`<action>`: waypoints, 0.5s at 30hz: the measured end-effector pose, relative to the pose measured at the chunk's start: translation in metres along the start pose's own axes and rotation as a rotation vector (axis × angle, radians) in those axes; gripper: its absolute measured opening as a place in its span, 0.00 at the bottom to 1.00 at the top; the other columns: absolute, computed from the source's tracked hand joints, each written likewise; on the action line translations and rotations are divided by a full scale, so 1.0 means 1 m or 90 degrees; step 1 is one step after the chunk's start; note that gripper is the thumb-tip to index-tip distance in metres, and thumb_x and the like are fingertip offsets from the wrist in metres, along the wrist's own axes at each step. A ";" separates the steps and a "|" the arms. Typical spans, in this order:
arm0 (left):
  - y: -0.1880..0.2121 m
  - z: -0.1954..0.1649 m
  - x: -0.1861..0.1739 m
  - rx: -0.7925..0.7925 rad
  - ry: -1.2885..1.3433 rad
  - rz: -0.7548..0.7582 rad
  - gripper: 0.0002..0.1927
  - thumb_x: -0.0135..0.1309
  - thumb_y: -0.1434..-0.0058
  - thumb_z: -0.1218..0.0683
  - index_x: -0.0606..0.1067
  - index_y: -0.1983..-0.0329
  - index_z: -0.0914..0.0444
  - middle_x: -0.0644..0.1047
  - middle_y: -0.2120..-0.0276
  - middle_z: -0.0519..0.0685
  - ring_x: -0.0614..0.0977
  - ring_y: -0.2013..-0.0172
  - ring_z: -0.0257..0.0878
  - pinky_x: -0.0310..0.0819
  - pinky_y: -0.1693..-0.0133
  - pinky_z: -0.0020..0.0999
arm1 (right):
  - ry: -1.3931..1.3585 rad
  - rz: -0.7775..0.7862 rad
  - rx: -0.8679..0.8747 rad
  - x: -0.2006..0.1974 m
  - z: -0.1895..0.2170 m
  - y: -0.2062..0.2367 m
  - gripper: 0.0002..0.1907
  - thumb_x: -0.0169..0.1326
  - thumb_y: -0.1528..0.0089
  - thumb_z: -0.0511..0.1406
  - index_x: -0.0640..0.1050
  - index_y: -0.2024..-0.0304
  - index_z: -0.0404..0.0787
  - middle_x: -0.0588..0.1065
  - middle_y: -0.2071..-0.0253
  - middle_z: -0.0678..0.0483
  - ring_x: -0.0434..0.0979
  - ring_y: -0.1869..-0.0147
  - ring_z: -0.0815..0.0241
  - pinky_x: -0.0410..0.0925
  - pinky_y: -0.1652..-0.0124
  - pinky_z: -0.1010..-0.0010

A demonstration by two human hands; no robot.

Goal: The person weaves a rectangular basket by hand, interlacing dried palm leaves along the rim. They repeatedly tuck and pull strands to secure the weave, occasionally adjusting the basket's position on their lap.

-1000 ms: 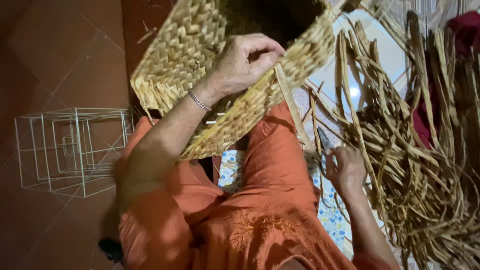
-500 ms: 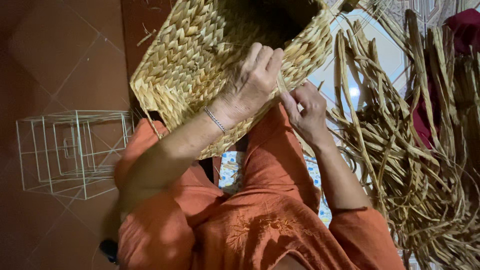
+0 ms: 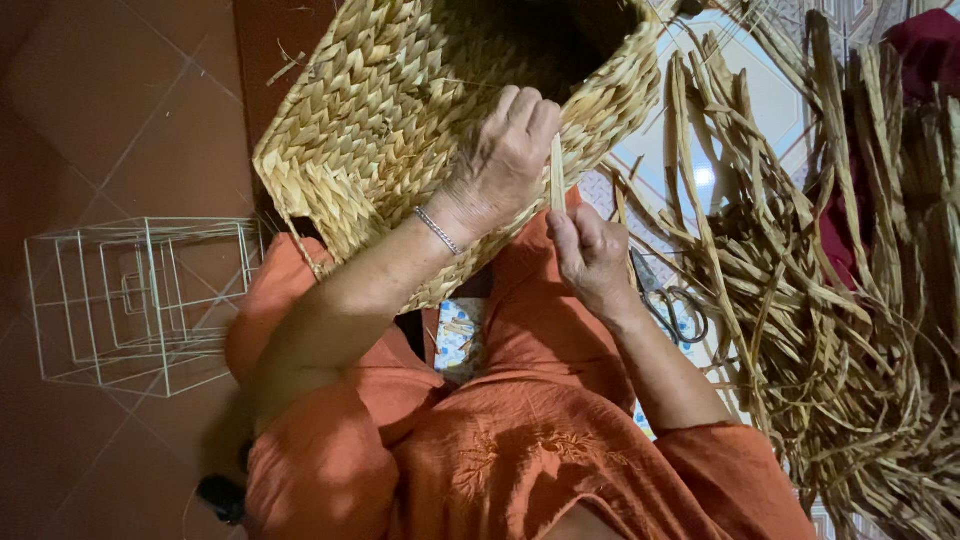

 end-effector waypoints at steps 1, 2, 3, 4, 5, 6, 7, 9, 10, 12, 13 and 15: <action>-0.002 0.005 0.005 -0.022 0.025 0.001 0.07 0.50 0.36 0.68 0.69 0.66 0.64 0.68 0.72 0.51 0.72 0.69 0.43 0.70 0.68 0.39 | -0.013 -0.010 0.000 0.001 0.001 0.001 0.11 0.54 0.28 0.31 0.74 0.67 0.35 0.74 0.76 0.54 0.71 0.78 0.64 0.63 0.76 0.70; -0.003 0.009 0.003 -0.016 0.075 -0.027 0.05 0.52 0.35 0.66 0.70 0.64 0.64 0.70 0.70 0.50 0.73 0.67 0.42 0.71 0.67 0.38 | -0.027 -0.019 -0.002 0.001 0.002 0.002 0.11 0.53 0.28 0.32 0.75 0.66 0.35 0.74 0.76 0.55 0.70 0.77 0.66 0.62 0.76 0.72; -0.002 0.012 -0.001 -0.014 0.125 -0.054 0.05 0.55 0.34 0.65 0.71 0.62 0.64 0.72 0.68 0.50 0.74 0.66 0.40 0.72 0.66 0.37 | -0.086 0.000 0.091 0.002 -0.006 0.003 0.12 0.53 0.28 0.32 0.75 0.68 0.36 0.72 0.78 0.56 0.69 0.79 0.68 0.61 0.78 0.73; -0.001 0.015 -0.007 -0.011 0.175 -0.079 0.06 0.57 0.33 0.63 0.71 0.60 0.64 0.73 0.66 0.49 0.76 0.65 0.39 0.73 0.65 0.36 | -0.144 0.020 0.185 0.002 -0.012 0.006 0.14 0.52 0.28 0.33 0.75 0.70 0.36 0.71 0.80 0.58 0.67 0.81 0.70 0.59 0.79 0.75; 0.000 0.020 -0.012 -0.031 0.206 -0.065 0.07 0.58 0.33 0.62 0.72 0.57 0.65 0.74 0.64 0.50 0.76 0.63 0.39 0.73 0.63 0.36 | -0.203 0.039 0.276 0.003 -0.018 0.009 0.15 0.52 0.28 0.34 0.75 0.71 0.37 0.69 0.83 0.60 0.66 0.82 0.72 0.57 0.81 0.76; 0.002 0.022 -0.019 -0.050 0.237 -0.051 0.08 0.60 0.33 0.61 0.72 0.55 0.66 0.74 0.62 0.50 0.77 0.61 0.39 0.74 0.61 0.36 | -0.221 0.026 0.261 -0.003 -0.014 0.008 0.16 0.52 0.28 0.33 0.75 0.72 0.37 0.70 0.81 0.60 0.66 0.81 0.72 0.58 0.80 0.77; 0.005 0.023 -0.026 -0.072 0.269 -0.036 0.11 0.61 0.33 0.60 0.73 0.52 0.67 0.75 0.60 0.51 0.77 0.59 0.39 0.74 0.59 0.35 | -0.240 0.016 0.249 -0.008 -0.009 0.008 0.16 0.52 0.27 0.33 0.75 0.72 0.37 0.71 0.80 0.60 0.66 0.79 0.73 0.58 0.78 0.78; 0.006 0.011 -0.044 0.010 0.117 -0.021 0.15 0.61 0.40 0.60 0.73 0.51 0.68 0.74 0.58 0.53 0.74 0.58 0.42 0.69 0.59 0.39 | -0.275 0.007 0.211 -0.012 0.005 0.006 0.15 0.51 0.27 0.32 0.75 0.71 0.37 0.72 0.78 0.60 0.66 0.77 0.74 0.59 0.77 0.78; 0.006 0.004 -0.050 0.052 0.043 -0.012 0.17 0.61 0.43 0.59 0.74 0.51 0.68 0.74 0.57 0.54 0.73 0.57 0.44 0.66 0.59 0.41 | -0.290 0.008 0.186 -0.013 0.014 0.005 0.15 0.50 0.28 0.32 0.75 0.70 0.37 0.72 0.77 0.59 0.66 0.77 0.74 0.60 0.76 0.78; 0.005 -0.008 -0.060 0.075 -0.050 -0.020 0.17 0.61 0.46 0.56 0.74 0.54 0.66 0.73 0.58 0.53 0.72 0.54 0.45 0.65 0.56 0.44 | -0.261 0.019 0.096 -0.013 0.034 0.001 0.13 0.51 0.29 0.32 0.75 0.70 0.37 0.73 0.77 0.57 0.68 0.77 0.72 0.62 0.76 0.78; 0.004 -0.012 -0.061 0.086 -0.096 -0.025 0.17 0.61 0.47 0.54 0.75 0.56 0.66 0.72 0.58 0.52 0.71 0.53 0.45 0.65 0.54 0.46 | -0.218 0.031 0.030 -0.011 0.045 -0.002 0.12 0.52 0.30 0.31 0.75 0.70 0.36 0.74 0.77 0.56 0.70 0.77 0.71 0.62 0.76 0.77; 0.000 -0.014 -0.058 0.083 -0.100 -0.027 0.10 0.61 0.40 0.55 0.75 0.60 0.64 0.71 0.60 0.51 0.71 0.53 0.45 0.66 0.53 0.45 | -0.147 0.034 -0.112 -0.011 0.062 -0.010 0.10 0.53 0.33 0.30 0.76 0.70 0.37 0.74 0.76 0.54 0.70 0.76 0.67 0.62 0.75 0.75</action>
Point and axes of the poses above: each hand's wrist, its own y-axis away from the middle knuckle, its own x-axis out of the palm, z = x × y, the point moved 6 cm from there along -y, towards the middle knuckle
